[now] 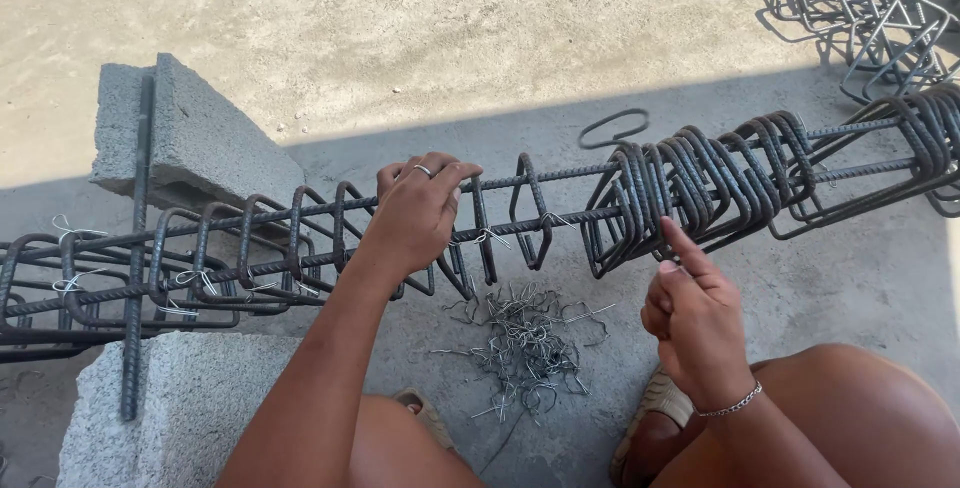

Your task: Tying wire loops around rebar stirrups and longitudinal bars using a manual hook tool to assemble a reinforcement cage.

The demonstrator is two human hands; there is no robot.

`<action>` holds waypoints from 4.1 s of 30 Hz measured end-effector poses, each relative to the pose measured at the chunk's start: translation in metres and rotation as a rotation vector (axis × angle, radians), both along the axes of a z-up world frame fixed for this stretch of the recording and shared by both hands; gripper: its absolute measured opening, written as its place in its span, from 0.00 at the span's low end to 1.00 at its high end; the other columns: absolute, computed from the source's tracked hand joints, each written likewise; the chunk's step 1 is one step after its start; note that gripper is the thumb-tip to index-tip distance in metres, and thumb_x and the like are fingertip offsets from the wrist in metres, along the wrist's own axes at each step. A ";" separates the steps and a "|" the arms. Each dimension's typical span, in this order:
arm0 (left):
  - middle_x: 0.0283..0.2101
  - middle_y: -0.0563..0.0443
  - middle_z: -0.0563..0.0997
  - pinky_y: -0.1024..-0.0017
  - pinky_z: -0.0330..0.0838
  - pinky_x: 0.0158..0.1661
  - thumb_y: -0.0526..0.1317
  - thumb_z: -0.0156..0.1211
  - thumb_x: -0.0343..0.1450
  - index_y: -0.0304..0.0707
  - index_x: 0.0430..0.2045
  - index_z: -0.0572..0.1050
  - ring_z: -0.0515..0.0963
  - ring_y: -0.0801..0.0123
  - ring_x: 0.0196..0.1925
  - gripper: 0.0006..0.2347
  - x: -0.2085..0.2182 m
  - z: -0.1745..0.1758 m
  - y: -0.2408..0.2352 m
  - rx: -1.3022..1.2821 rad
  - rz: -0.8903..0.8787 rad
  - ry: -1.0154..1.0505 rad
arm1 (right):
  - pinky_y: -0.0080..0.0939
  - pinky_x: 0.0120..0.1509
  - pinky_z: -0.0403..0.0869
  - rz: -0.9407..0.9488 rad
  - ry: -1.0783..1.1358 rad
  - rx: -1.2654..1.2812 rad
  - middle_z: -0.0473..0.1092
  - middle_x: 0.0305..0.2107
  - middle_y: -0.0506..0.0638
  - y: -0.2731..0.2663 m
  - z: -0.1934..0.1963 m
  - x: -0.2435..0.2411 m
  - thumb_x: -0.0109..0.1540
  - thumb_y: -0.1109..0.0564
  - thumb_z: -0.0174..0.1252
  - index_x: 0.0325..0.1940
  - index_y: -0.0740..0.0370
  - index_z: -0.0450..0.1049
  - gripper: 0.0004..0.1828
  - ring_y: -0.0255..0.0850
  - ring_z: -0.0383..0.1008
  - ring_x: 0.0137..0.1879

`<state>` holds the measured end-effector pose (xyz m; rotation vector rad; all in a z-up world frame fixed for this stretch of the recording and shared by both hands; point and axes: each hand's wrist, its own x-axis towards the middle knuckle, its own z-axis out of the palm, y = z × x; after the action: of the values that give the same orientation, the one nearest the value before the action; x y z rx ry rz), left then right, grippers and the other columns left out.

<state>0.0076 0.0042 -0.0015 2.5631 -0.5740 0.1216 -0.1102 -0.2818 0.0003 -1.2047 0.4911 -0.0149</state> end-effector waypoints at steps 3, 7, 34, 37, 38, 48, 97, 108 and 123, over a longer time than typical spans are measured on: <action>0.51 0.52 0.79 0.57 0.53 0.57 0.35 0.45 0.74 0.48 0.53 0.77 0.75 0.63 0.53 0.16 -0.001 -0.001 -0.003 0.016 0.014 -0.002 | 0.33 0.23 0.48 0.081 0.079 0.049 0.53 0.18 0.45 0.003 -0.007 -0.003 0.66 0.67 0.46 0.69 0.65 0.71 0.26 0.32 0.44 0.22; 0.51 0.54 0.79 0.58 0.52 0.57 0.35 0.49 0.72 0.48 0.53 0.76 0.75 0.62 0.54 0.16 -0.004 -0.010 0.001 0.014 0.026 -0.024 | 0.30 0.26 0.51 -0.074 -0.074 0.069 0.52 0.18 0.41 0.000 0.004 0.001 0.66 0.66 0.43 0.73 0.63 0.65 0.29 0.29 0.45 0.23; 0.58 0.52 0.77 0.61 0.53 0.56 0.38 0.53 0.72 0.50 0.56 0.75 0.75 0.63 0.53 0.16 0.011 0.008 -0.025 0.019 0.052 0.129 | 0.34 0.23 0.53 0.266 -0.025 -0.304 0.60 0.19 0.47 -0.040 0.057 -0.068 0.65 0.64 0.51 0.67 0.66 0.74 0.25 0.32 0.51 0.22; 0.60 0.54 0.76 0.60 0.53 0.55 0.40 0.53 0.73 0.52 0.56 0.76 0.71 0.64 0.59 0.16 0.010 0.022 -0.035 0.080 0.033 0.174 | 0.37 0.25 0.54 0.258 0.077 -0.178 0.59 0.20 0.50 -0.056 0.066 -0.084 0.65 0.68 0.49 0.66 0.69 0.76 0.25 0.36 0.53 0.24; 0.53 0.52 0.80 0.60 0.54 0.56 0.41 0.52 0.74 0.52 0.56 0.76 0.74 0.63 0.55 0.15 0.007 0.029 -0.037 0.151 0.030 0.231 | 0.35 0.25 0.55 0.253 0.032 -0.096 0.58 0.19 0.48 -0.060 0.069 -0.089 0.66 0.68 0.48 0.66 0.70 0.74 0.25 0.34 0.53 0.24; 0.52 0.49 0.82 0.53 0.57 0.58 0.40 0.56 0.72 0.48 0.49 0.78 0.77 0.59 0.54 0.12 -0.021 0.080 -0.046 0.534 -0.006 0.196 | 0.33 0.25 0.48 0.198 0.052 0.072 0.53 0.19 0.45 -0.042 0.046 -0.089 0.66 0.66 0.47 0.66 0.69 0.72 0.24 0.32 0.45 0.24; 0.60 0.48 0.78 0.41 0.45 0.60 0.38 0.66 0.66 0.45 0.55 0.77 0.71 0.59 0.61 0.20 0.048 -0.017 -0.056 0.325 -0.024 0.239 | 0.35 0.25 0.52 0.026 0.061 -0.028 0.54 0.19 0.46 -0.019 -0.046 -0.064 0.66 0.69 0.43 0.71 0.70 0.66 0.28 0.33 0.48 0.23; 0.58 0.50 0.79 0.38 0.45 0.60 0.36 0.62 0.67 0.44 0.55 0.75 0.71 0.57 0.61 0.20 0.048 -0.018 -0.057 0.347 -0.035 0.202 | 0.33 0.27 0.54 -0.039 -0.082 0.018 0.57 0.21 0.47 -0.024 -0.047 -0.065 0.66 0.69 0.43 0.70 0.69 0.66 0.27 0.33 0.49 0.26; 0.56 0.52 0.81 0.44 0.46 0.58 0.37 0.56 0.68 0.40 0.59 0.74 0.73 0.60 0.59 0.21 0.049 -0.031 -0.055 0.218 -0.039 0.183 | 0.33 0.28 0.56 0.019 -0.159 -0.021 0.59 0.21 0.45 -0.020 -0.043 -0.067 0.66 0.68 0.45 0.70 0.71 0.66 0.26 0.32 0.51 0.26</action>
<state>0.0571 -0.0505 -0.0323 2.7320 -0.5946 -0.1981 -0.1771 -0.3014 -0.0430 -1.2183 0.3409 -0.0989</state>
